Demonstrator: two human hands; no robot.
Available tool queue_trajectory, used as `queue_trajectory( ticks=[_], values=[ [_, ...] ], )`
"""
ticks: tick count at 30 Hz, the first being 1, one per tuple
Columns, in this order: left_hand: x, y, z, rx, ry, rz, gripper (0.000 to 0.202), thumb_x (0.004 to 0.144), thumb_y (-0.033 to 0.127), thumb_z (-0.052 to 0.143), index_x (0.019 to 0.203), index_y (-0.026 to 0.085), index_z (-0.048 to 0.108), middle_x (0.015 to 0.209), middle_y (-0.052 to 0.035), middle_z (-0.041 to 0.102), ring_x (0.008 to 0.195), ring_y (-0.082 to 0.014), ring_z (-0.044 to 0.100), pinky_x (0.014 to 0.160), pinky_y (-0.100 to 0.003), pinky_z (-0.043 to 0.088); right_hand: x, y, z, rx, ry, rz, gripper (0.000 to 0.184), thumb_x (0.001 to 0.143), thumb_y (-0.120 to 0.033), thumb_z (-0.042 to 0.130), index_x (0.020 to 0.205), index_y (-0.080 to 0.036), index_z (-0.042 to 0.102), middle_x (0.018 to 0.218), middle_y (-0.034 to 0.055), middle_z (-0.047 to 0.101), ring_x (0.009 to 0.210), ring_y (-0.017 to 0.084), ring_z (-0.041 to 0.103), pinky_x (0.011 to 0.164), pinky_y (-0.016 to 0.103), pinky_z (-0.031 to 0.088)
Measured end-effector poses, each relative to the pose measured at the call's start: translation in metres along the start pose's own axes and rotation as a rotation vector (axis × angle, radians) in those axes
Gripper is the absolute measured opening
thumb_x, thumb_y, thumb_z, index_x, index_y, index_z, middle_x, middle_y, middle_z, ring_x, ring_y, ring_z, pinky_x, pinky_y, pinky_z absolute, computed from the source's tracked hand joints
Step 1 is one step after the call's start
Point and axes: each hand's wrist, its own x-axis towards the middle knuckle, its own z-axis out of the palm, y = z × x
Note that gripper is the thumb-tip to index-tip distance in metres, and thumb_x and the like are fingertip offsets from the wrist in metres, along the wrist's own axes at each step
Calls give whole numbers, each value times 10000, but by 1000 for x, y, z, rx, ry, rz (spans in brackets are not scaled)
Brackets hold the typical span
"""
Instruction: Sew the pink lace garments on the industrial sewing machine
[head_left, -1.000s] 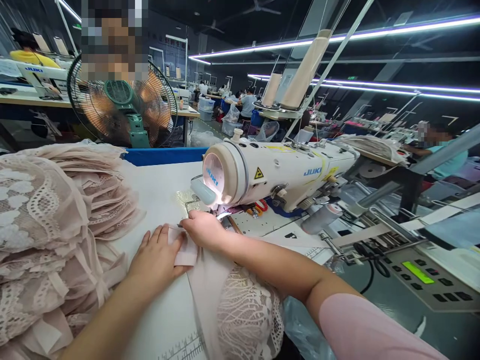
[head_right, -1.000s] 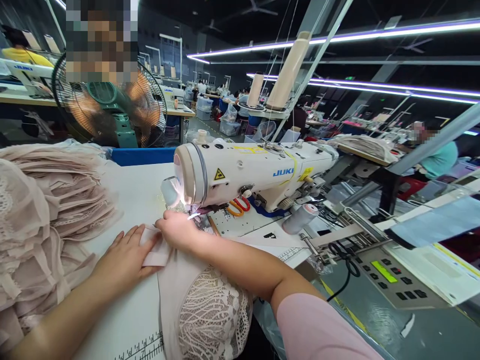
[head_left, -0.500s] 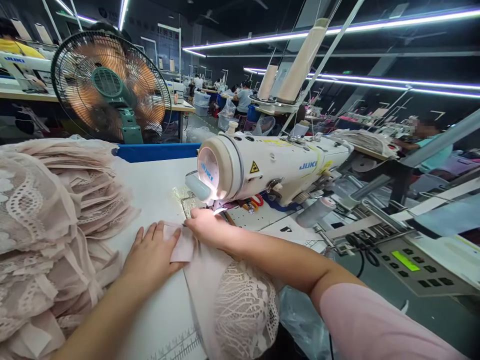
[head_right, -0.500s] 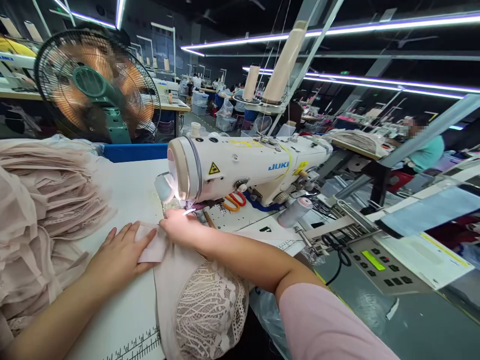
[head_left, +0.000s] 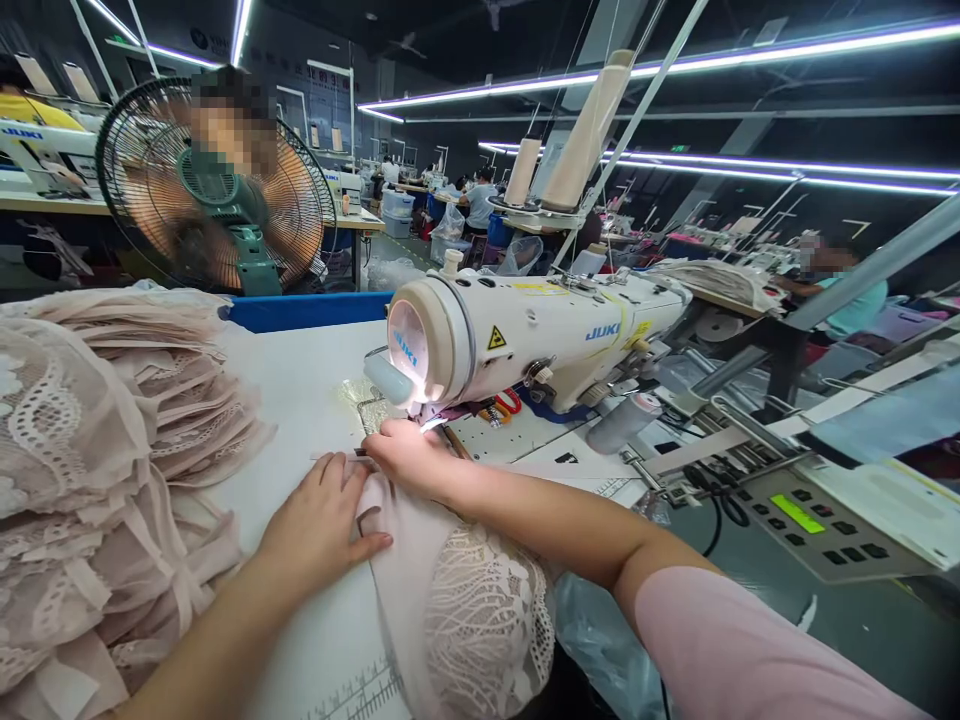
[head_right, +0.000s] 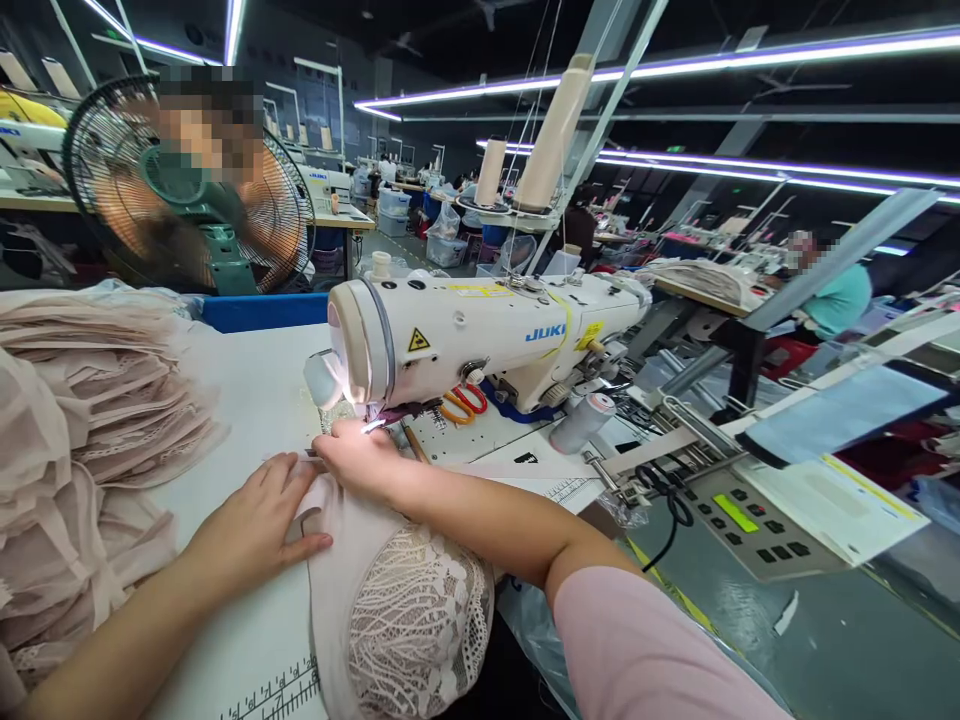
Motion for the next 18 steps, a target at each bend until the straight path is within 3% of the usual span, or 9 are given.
queue_trajectory(
  ticks=[6, 12, 18],
  values=[
    [-1, 2, 1, -10, -11, -11, 662, 748, 525, 550, 1306, 177, 478, 1314, -210, 437, 1263, -379, 347, 1004, -490, 345, 9, -2, 5, -30, -9, -43, 200, 805, -264, 446, 867, -203, 626, 780, 31, 498, 677, 156, 397, 491, 274, 147],
    [-1, 3, -3, 8, -57, -28, 660, 757, 521, 536, 1324, 190, 461, 1332, -210, 420, 1274, -373, 337, 1001, -478, 352, 12, 4, 7, -38, -18, -130, 203, 820, -224, 447, 911, -199, 627, 801, 37, 505, 700, 163, 400, 518, 277, 176],
    [1, 4, -3, 10, -88, -58, 689, 764, 544, 523, 1358, 210, 419, 1392, -211, 363, 1309, -386, 291, 1004, -490, 347, -4, 14, 5, 70, 18, -68, 166, 826, -215, 437, 877, -187, 592, 825, 35, 498, 717, 162, 378, 549, 263, 207]
  ],
)
